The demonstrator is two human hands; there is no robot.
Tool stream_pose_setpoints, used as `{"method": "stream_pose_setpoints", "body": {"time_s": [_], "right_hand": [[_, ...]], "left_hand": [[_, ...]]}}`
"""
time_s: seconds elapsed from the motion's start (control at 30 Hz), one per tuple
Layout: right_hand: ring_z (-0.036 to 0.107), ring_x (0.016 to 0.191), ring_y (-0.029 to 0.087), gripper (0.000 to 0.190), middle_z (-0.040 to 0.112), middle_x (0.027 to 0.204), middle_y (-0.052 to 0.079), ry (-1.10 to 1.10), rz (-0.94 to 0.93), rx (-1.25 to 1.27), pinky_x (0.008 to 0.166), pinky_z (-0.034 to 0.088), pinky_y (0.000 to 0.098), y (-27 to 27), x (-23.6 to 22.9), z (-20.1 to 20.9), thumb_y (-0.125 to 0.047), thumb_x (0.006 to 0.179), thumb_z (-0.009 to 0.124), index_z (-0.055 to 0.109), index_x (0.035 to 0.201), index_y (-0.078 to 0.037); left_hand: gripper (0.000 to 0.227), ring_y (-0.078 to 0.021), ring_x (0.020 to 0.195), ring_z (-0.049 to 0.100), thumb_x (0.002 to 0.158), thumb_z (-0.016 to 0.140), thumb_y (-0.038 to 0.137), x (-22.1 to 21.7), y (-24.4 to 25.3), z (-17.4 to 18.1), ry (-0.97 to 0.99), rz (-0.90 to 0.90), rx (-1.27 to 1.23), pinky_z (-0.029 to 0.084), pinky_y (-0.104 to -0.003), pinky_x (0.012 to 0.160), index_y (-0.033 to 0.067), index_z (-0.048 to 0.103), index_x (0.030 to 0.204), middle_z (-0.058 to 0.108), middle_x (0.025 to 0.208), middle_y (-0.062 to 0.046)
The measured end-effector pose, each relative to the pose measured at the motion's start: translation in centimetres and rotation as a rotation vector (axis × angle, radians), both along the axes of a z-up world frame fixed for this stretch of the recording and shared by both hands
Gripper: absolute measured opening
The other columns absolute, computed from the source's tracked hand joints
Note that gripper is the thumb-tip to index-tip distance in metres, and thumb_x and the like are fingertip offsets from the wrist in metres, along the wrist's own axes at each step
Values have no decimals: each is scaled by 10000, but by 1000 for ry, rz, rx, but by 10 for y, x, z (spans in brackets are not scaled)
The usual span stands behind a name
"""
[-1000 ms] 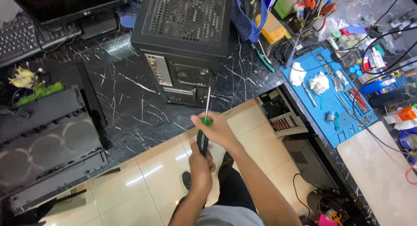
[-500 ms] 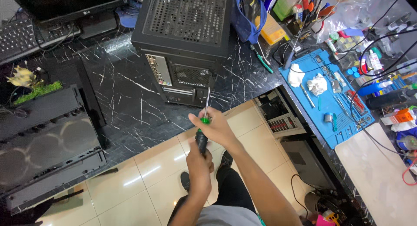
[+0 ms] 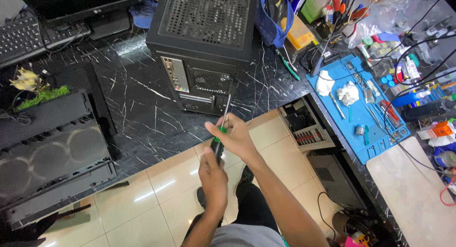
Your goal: The person uses a screwdriver to secure the side panel of a computer case, then repositions the case upright to attach the top cover. They continue to use the screwdriver to fasten screws on the top and rear of the case.
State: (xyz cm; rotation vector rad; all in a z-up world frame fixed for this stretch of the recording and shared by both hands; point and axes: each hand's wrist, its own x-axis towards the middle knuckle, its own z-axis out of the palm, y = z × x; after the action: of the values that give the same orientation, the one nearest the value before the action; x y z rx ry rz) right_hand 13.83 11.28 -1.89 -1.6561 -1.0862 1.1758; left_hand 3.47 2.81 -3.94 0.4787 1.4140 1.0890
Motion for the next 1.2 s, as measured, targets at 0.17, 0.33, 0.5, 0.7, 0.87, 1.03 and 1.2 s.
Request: {"method": "stream_pose_setpoints", "body": {"time_s": [0.17, 0.33, 0.5, 0.7, 0.87, 1.03, 1.2], "right_hand": [[805, 1339, 310, 547, 730, 1517, 182, 420, 346, -132, 1215, 613, 438, -18, 23, 20, -395, 1078, 655, 587, 1544, -116], [899, 989, 306, 602, 805, 1257, 123, 388, 242, -173, 943, 721, 455, -15, 27, 1, -425, 1009, 744, 672, 1544, -157], [493, 1464, 352, 620, 701, 1360, -30, -1275, 33, 100, 1213, 329, 536, 1, -19, -2, -627, 898, 898, 711, 1388, -296], [667, 1011, 133, 449, 783, 1034, -24, 13, 36, 159, 1078, 485, 271, -4, 9, -111, -327, 880, 980, 861, 1302, -229], [699, 1071, 125, 516, 837, 1194, 22, 115, 39, 276, 1059, 512, 289, -19, -3, -44, -152, 799, 984, 828, 1289, -195], [574, 806, 146, 357, 824, 975, 104, 102, 26, 296, 778, 525, 399, 1, 12, -109, 26, 764, 983, 803, 1063, -49], [579, 558, 60, 194, 741, 807, 41, 173, -103, 98, 611, 508, 321, 7, 12, -112, -260, 1007, 944, 828, 1074, -119]], "left_hand": [[923, -177, 482, 269, 1203, 245, 646, -19, 15, -7, -38, -212, -201, 243, -332, 512, -27, 775, 856, 337, 509, -39], [556, -445, 926, 809, 1183, 512, 529, -52, 37, -20, 1278, -601, 160, 626, -628, 755, 69, 674, 1451, 826, 1082, -203], [148, -282, 1118, 506, 1096, 679, 293, 41, 94, 78, 2029, -743, 944, 233, -569, 1010, 178, 766, 1129, 641, 1134, -62], [290, -303, 1135, 709, 1103, 618, 146, 98, 147, 123, 2281, -1471, 784, 383, -628, 1133, 214, 891, 1174, 875, 1193, -80], [538, -303, 1070, 744, 676, 1001, -203, 101, 169, 70, 2526, -1332, 1021, 473, -705, 1136, 154, 899, 1065, 851, 1067, -85], [495, -314, 934, 779, 573, 1089, -162, 81, 180, 70, 2459, -1300, 1382, 566, -712, 1088, 133, 875, 909, 847, 904, -112], [240, -328, 670, 780, 896, 847, -41, 65, 191, 77, 2210, -1515, 1722, 505, -823, 1088, 146, 830, 746, 792, 674, -121]]}}
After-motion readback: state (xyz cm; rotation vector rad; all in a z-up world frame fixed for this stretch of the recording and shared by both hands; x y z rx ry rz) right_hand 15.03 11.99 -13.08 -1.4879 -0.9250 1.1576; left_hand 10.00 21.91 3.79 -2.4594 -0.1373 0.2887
